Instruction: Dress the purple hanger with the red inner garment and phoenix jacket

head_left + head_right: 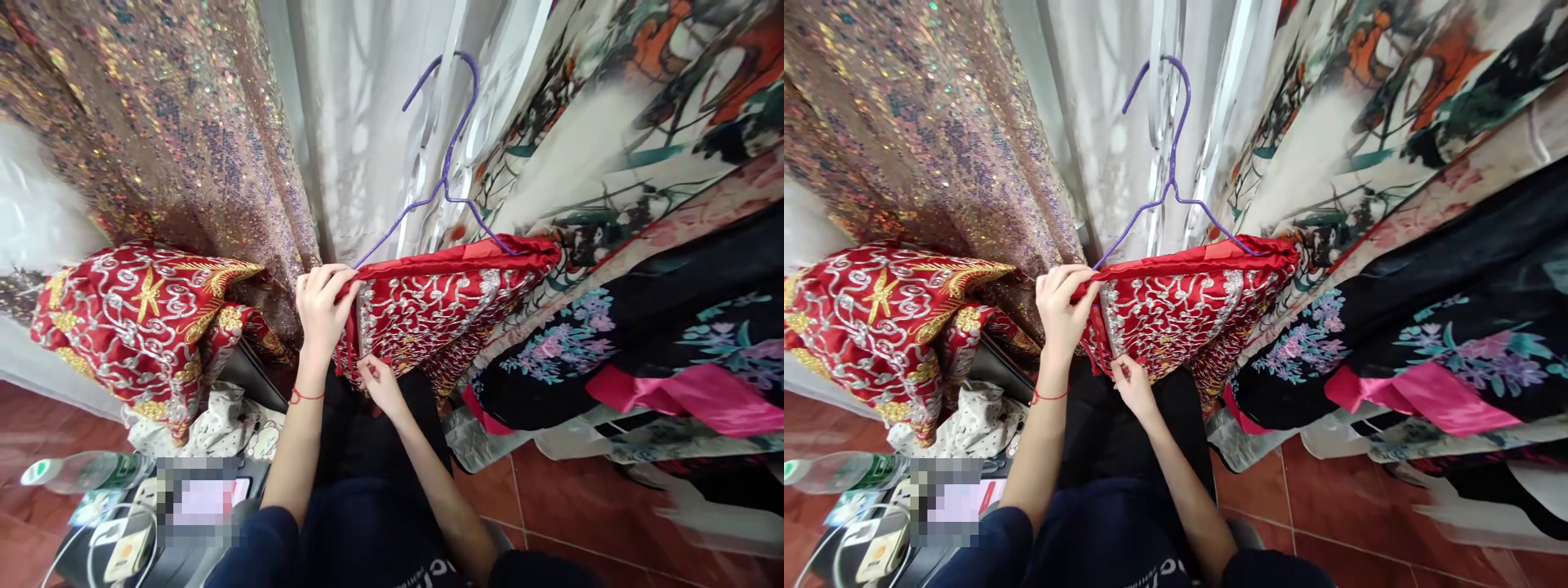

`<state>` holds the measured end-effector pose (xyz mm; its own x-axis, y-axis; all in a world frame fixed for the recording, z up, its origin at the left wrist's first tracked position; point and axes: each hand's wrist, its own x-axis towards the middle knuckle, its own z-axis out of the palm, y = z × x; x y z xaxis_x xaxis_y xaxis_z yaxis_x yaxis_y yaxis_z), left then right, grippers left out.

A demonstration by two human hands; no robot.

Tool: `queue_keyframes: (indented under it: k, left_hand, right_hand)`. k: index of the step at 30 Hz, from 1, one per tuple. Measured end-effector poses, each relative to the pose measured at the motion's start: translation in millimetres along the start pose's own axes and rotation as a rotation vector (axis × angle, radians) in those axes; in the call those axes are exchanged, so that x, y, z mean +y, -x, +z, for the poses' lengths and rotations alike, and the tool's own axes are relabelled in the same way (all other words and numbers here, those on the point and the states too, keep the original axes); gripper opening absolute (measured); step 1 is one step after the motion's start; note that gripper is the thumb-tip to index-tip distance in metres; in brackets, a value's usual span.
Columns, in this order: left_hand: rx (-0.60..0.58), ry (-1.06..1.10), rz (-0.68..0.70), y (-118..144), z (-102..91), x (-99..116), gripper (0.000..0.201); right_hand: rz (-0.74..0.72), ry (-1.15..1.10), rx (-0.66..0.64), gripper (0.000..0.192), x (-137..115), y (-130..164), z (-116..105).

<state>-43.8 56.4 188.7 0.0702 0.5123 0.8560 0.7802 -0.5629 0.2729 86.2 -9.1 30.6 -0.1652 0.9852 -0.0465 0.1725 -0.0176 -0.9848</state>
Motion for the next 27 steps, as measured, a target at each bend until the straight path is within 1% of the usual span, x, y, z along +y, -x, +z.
queue_keyframes:
  k: [3,5,6,7,8,10,11,12,13,15,16,17,18,19,21,23,25,27]
  left_hand:
    - [-0.057,0.015,0.009,-3.9,-4.2,-3.5,0.014]
    - [-0.084,0.011,0.015,-6.1,-7.3,-5.7,0.014]
    - [-0.097,0.008,0.019,-6.8,-8.5,-6.4,0.014]
    - [-0.106,0.006,0.024,-7.1,-9.3,-6.8,0.014]
    - [-0.111,0.004,0.028,-7.2,-9.7,-6.9,0.014]
    - [-0.116,-0.005,0.036,-7.2,-10.2,-5.9,0.014]
    - [-0.119,-0.013,0.040,-7.3,-10.5,-5.1,0.014]
    - [-0.124,-0.023,0.042,-7.6,-11.0,-4.0,0.015]
    - [-0.131,-0.031,0.043,-8.0,-11.7,-2.9,0.015]
    - [-0.149,-0.028,0.038,-9.5,-14.3,-0.8,0.016]
    - [-0.160,-0.012,0.031,-10.4,-15.9,0.0,0.016]
    - [-0.174,0.012,0.019,-11.4,-17.7,0.5,0.017]
    - [-0.190,0.038,0.003,-12.3,-19.3,0.5,0.018]
    - [-0.207,0.062,-0.015,-13.1,-20.5,0.1,0.019]
    - [-0.233,0.088,-0.049,-14.5,-21.0,-2.5,0.021]
    - [-0.226,0.079,-0.072,-15.7,-18.0,-7.4,0.022]
    - [-0.194,0.057,-0.078,-17.3,-11.9,-13.9,0.021]
    - [-0.159,0.034,-0.074,-19.6,-4.3,-21.0,0.021]
  right_hand:
    - [0.000,0.052,-0.200,0.035,-6.3,10.9,-22.8]
    - [-0.021,0.138,-0.283,0.025,-19.1,16.8,-46.0]
    - [-0.047,0.198,-0.294,0.018,-29.2,18.9,-59.9]
    - [-0.112,0.344,-0.329,0.016,-42.2,20.5,-74.9]
    - [-0.187,0.469,-0.334,0.019,-57.8,21.5,-90.7]
    - [-0.338,0.616,-0.224,0.023,-94.7,21.9,-123.0]
    - [-0.425,0.658,-0.138,0.023,-114.3,21.3,-138.6]
    - [-0.523,0.680,-0.004,0.022,-133.2,19.7,-153.5]
    - [-0.610,0.716,0.157,0.021,-150.4,16.9,-167.6]
    - [-0.736,0.882,0.498,0.024,-176.8,6.0,-192.6]
    - [-0.752,1.010,0.630,0.027,-185.0,-2.4,-203.6]
    - [-0.723,1.135,0.724,0.033,-189.7,-12.6,-213.3]
    - [-0.666,1.243,0.763,0.042,-191.2,-24.2,-221.7]
    - [-0.593,1.326,0.747,0.048,-190.0,-36.4,-228.5]
    - [-0.440,1.420,0.646,0.052,-181.8,-59.5,-237.0]
    - [-0.347,1.452,0.598,0.051,-170.6,-76.6,-239.0]
    - [-0.339,1.457,0.644,0.048,-160.3,-85.9,-236.6]
    - [-0.379,1.451,0.704,0.045,-152.2,-89.5,-232.5]
